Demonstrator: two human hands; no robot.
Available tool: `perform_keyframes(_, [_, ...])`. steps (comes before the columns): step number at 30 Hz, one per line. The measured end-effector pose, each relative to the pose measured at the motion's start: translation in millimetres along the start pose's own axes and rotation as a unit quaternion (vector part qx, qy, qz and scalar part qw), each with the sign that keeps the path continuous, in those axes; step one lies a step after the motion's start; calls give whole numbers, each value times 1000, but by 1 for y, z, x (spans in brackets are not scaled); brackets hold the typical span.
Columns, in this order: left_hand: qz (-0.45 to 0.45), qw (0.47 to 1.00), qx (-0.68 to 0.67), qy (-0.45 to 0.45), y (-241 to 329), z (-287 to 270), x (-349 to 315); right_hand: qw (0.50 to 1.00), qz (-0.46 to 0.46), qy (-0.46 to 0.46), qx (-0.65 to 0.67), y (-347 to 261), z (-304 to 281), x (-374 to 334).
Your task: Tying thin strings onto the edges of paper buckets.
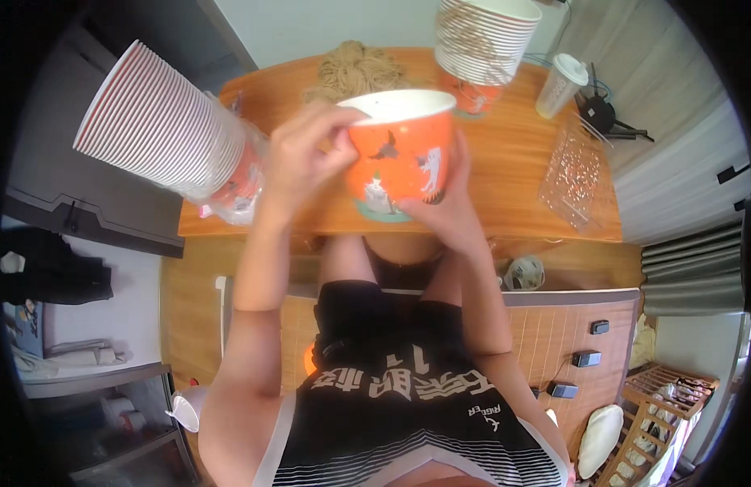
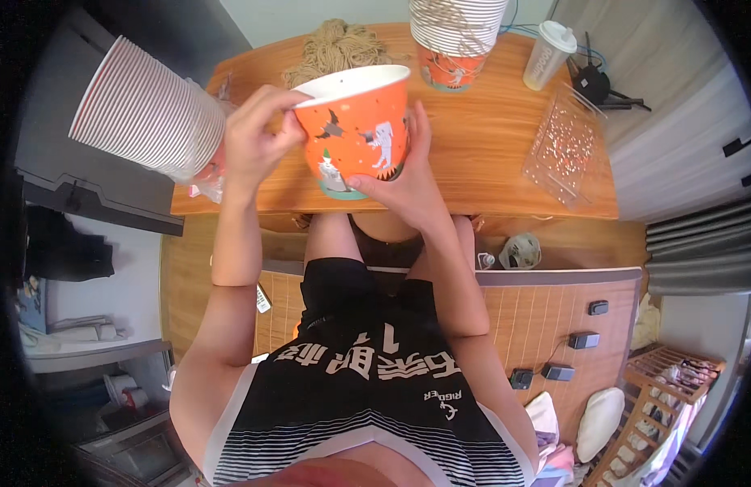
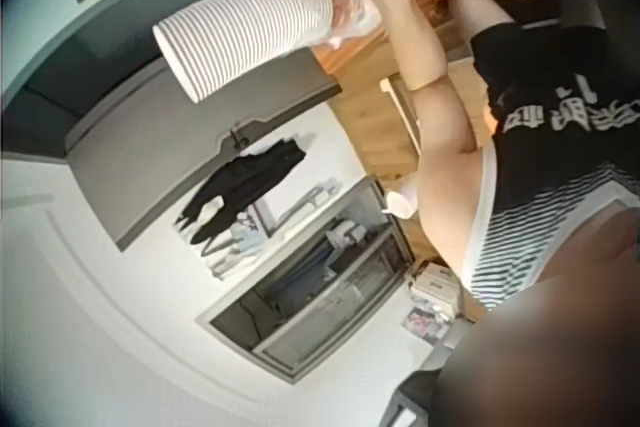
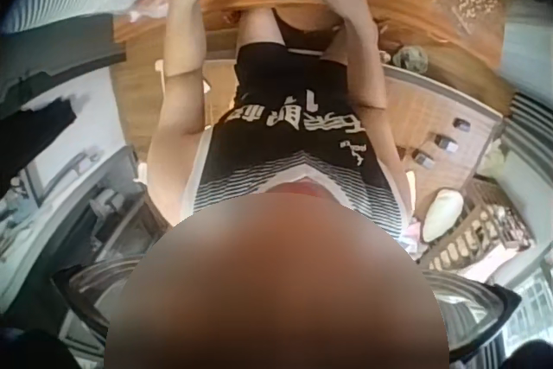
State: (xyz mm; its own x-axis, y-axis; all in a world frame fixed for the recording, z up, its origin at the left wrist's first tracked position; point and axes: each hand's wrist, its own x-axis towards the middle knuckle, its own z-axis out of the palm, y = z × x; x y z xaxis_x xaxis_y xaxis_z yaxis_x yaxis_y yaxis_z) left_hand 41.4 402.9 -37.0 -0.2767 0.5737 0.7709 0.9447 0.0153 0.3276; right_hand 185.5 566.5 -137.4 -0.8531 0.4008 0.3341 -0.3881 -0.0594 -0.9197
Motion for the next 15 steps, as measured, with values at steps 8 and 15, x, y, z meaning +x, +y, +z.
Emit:
perform_keyframes(8, [96, 994, -8, 48, -7, 51, -108, 953, -84, 77, -281, 43, -41, -64])
perform_keyframes(15, [-352, 930, -37, 95, -87, 59, -137, 911, 9, 169, -377, 59, -75, -81])
